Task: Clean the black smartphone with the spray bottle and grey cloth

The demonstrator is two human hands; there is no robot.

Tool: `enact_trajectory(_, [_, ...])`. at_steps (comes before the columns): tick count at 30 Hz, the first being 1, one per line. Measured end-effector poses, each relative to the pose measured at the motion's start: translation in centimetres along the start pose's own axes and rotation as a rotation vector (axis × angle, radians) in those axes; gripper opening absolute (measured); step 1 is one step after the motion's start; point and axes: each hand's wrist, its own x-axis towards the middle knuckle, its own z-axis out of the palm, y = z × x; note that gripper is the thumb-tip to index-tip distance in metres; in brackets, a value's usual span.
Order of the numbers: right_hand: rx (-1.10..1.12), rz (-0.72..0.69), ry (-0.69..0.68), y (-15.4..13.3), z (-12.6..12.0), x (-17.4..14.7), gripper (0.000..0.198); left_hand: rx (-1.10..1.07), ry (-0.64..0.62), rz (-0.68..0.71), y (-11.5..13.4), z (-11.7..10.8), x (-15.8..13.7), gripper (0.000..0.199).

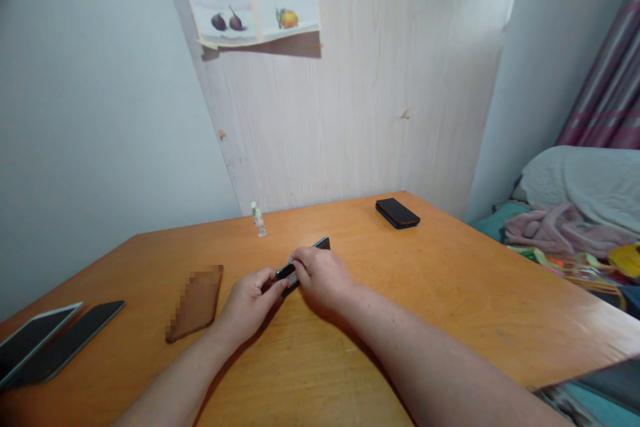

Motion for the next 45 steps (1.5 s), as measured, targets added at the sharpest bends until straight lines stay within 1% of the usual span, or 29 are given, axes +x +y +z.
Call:
enact_trajectory(2, [0.056,-0.095,-0.042,-0.8,0.3,-0.4,0.023,-0.024,-0.022,0.026,0.1,0.0,0.0,0.028])
enact_trajectory(3, [0.074,-0.122,-0.057,-1.0,0.4,-0.6,0.023,-0.026,-0.030,0.039,0.1,0.0,0.0,0.027])
enact_trajectory(4, [0.078,-0.120,-0.058,-1.0,0.4,-0.5,0.024,-0.019,-0.032,0.047,0.2,0.0,0.0,0.026])
enact_trajectory(6, [0.037,-0.031,-0.029,-0.3,0.0,-0.1,0.023,0.016,-0.011,0.042,0.3,-0.1,-0.1,0.027])
enact_trajectory(9, [-0.072,0.177,0.048,1.6,-0.8,0.9,0.023,0.042,0.012,0.024,0.4,-0.1,-0.1,0.031])
enact_trajectory(10, [-0.094,0.216,0.065,2.0,-1.0,1.1,0.024,0.039,0.011,0.021,0.5,-0.1,-0.1,0.031])
enact_trajectory(11, [-0.102,0.227,0.073,2.1,-1.0,1.2,0.024,0.036,0.007,0.016,0.5,-0.1,-0.1,0.030])
enact_trajectory(13, [-0.070,0.167,0.054,1.5,-0.5,0.8,0.024,0.027,0.003,0.008,0.4,-0.1,-0.1,0.031])
enact_trajectory(16, [0.019,0.002,-0.008,-0.1,0.7,-0.2,0.024,-0.007,-0.019,0.025,0.3,-0.1,-0.1,0.030])
enact_trajectory(17, [0.034,-0.021,-0.015,-0.4,1.0,-0.3,0.025,-0.012,-0.021,0.032,0.2,-0.1,-0.1,0.030])
enact_trajectory(18, [0.037,-0.013,-0.012,-0.4,1.1,-0.3,0.025,-0.009,-0.020,0.037,0.2,-0.1,-0.1,0.029])
enact_trajectory(20, [0.012,0.085,0.019,0.5,0.6,0.1,0.024,0.017,-0.010,0.040,0.2,-0.1,-0.1,0.028])
enact_trajectory(23, [-0.068,0.298,0.106,3.1,-1.1,1.5,0.022,0.064,-0.004,0.052,0.2,-0.2,0.0,0.027])
enact_trajectory(25, [-0.097,0.355,0.146,4.3,-2.0,2.1,0.026,0.093,-0.003,0.062,0.2,-0.2,0.0,0.026])
enact_trajectory(26, [-0.102,0.362,0.155,4.5,-2.1,2.1,0.027,0.105,-0.002,0.066,0.1,-0.2,0.1,0.027])
enact_trajectory(28, [-0.093,0.339,0.138,3.9,-1.6,1.8,0.026,0.116,0.003,0.065,-0.1,-0.2,0.1,0.027])
enact_trajectory(30, [-0.054,0.270,0.096,2.5,-0.4,1.1,0.023,0.107,0.007,0.062,-0.3,-0.1,0.0,0.027])
enact_trajectory(32, [0.034,0.127,0.061,1.1,0.8,0.4,0.027,0.093,0.004,0.065,-0.3,-0.1,0.0,0.028])
enact_trajectory(33, [0.063,0.074,0.036,0.7,1.2,0.2,0.028,0.091,-0.002,0.067,-0.3,-0.1,0.0,0.028])
enact_trajectory(34, [0.082,0.051,0.024,0.6,1.4,0.1,0.028,0.093,-0.007,0.067,-0.3,-0.1,0.0,0.029])
enact_trajectory(35, [0.086,0.067,0.026,0.8,1.3,0.2,0.027,0.100,-0.011,0.064,-0.3,-0.2,0.0,0.029])
enact_trajectory(36, [0.078,0.114,0.042,1.3,1.1,0.4,0.026,0.109,-0.015,0.058,-0.2,-0.2,0.0,0.029])
enact_trajectory(38, [0.045,0.253,0.117,2.8,0.2,1.2,0.024,0.128,-0.024,0.043,-0.1,-0.3,0.1,0.028])
enact_trajectory(40, [0.018,0.336,0.183,4.4,-0.7,1.9,0.026,0.138,-0.026,0.033,-0.1,-0.3,0.1,0.029])
enact_trajectory(42, [0.010,0.361,0.216,5.2,-1.0,2.2,0.029,0.138,-0.027,0.029,-0.1,-0.3,0.1,0.029])
enact_trajectory(45, [0.033,0.335,0.199,4.5,-0.2,1.9,0.026,0.130,-0.033,0.025,-0.3,-0.3,0.2,0.028])
